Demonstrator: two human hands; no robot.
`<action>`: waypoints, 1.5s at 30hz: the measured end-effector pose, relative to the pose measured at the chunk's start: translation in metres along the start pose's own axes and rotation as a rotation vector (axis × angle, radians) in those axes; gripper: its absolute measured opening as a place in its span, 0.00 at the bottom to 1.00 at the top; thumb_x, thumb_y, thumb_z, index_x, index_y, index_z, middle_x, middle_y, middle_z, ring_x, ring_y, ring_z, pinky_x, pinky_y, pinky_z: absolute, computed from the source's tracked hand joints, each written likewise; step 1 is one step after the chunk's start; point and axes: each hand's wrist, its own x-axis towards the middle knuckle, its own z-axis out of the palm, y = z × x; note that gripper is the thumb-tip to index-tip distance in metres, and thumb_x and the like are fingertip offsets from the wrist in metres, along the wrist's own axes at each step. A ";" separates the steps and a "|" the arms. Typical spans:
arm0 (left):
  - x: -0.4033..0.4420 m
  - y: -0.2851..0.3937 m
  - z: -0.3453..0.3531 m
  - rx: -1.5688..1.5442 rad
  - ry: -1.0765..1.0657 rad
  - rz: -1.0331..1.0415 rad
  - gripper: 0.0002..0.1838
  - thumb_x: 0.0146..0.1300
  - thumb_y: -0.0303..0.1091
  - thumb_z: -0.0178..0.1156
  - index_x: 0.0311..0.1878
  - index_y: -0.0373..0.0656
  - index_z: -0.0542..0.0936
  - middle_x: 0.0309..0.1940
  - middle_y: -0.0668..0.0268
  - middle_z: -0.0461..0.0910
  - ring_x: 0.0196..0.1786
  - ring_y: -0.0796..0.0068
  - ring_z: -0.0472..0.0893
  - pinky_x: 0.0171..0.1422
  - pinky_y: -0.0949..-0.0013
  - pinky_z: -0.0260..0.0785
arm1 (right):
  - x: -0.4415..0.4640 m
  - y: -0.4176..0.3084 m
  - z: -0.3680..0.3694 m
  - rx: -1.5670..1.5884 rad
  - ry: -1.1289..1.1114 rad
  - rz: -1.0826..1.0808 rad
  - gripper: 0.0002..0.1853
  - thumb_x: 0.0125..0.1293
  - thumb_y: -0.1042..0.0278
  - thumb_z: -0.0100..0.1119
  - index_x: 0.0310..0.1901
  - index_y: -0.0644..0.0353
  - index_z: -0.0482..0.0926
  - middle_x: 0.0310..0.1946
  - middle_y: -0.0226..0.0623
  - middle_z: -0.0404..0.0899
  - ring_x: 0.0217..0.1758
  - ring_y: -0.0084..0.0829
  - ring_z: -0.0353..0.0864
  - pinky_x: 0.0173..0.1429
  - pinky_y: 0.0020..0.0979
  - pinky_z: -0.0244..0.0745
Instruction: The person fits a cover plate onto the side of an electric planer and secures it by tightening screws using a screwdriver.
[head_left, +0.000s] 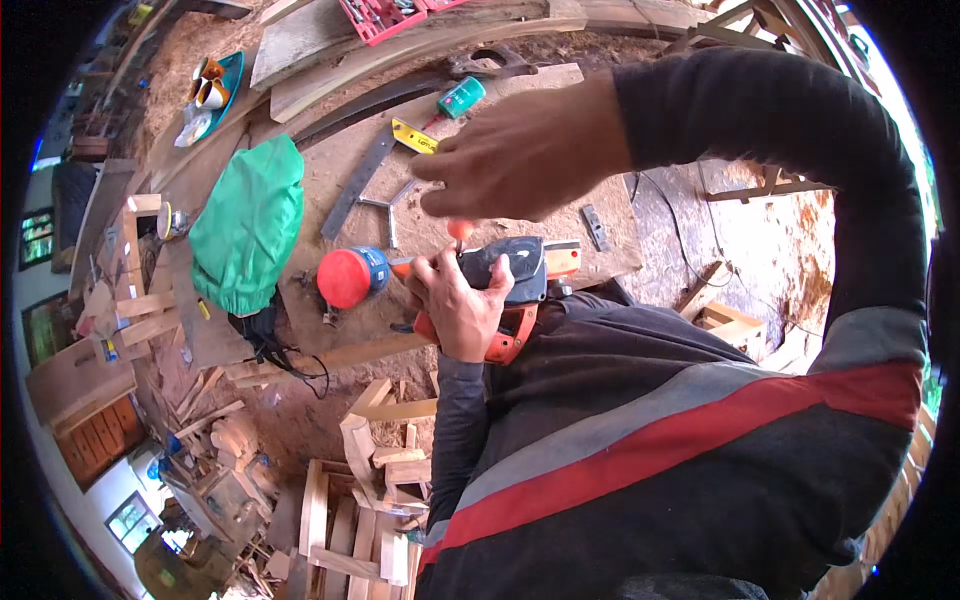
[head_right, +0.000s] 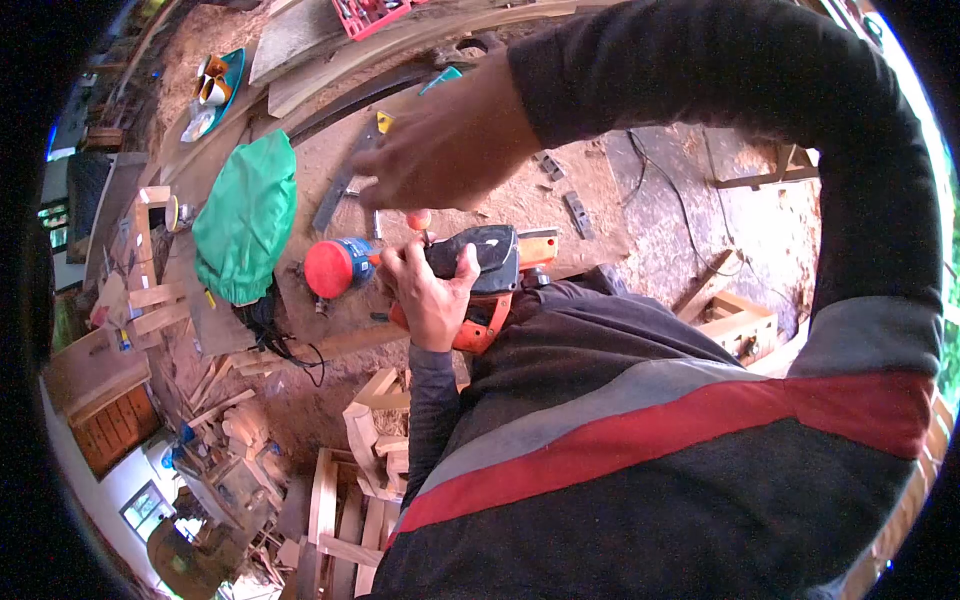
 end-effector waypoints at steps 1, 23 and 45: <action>0.001 0.000 0.001 -0.009 -0.005 -0.014 0.36 0.55 0.55 0.77 0.56 0.35 0.80 0.48 0.48 0.72 0.54 0.38 0.74 0.59 0.41 0.69 | 0.018 -0.009 -0.020 -0.018 -0.454 0.221 0.14 0.74 0.61 0.62 0.52 0.59 0.75 0.41 0.47 0.81 0.39 0.47 0.88 0.40 0.50 0.82; 0.002 -0.002 0.001 -0.023 0.015 0.038 0.37 0.54 0.54 0.78 0.59 0.38 0.77 0.50 0.48 0.72 0.56 0.40 0.74 0.60 0.41 0.69 | 0.001 -0.002 0.001 0.079 -0.178 0.083 0.22 0.73 0.57 0.65 0.56 0.65 0.72 0.40 0.50 0.81 0.36 0.51 0.88 0.35 0.45 0.83; -0.004 0.001 -0.002 -0.260 0.020 0.073 0.65 0.56 0.47 0.81 0.84 0.31 0.46 0.72 0.37 0.65 0.67 0.43 0.73 0.76 0.43 0.62 | -0.001 0.011 0.010 -0.121 -0.057 0.048 0.13 0.72 0.57 0.62 0.44 0.60 0.79 0.32 0.39 0.84 0.37 0.44 0.89 0.36 0.46 0.83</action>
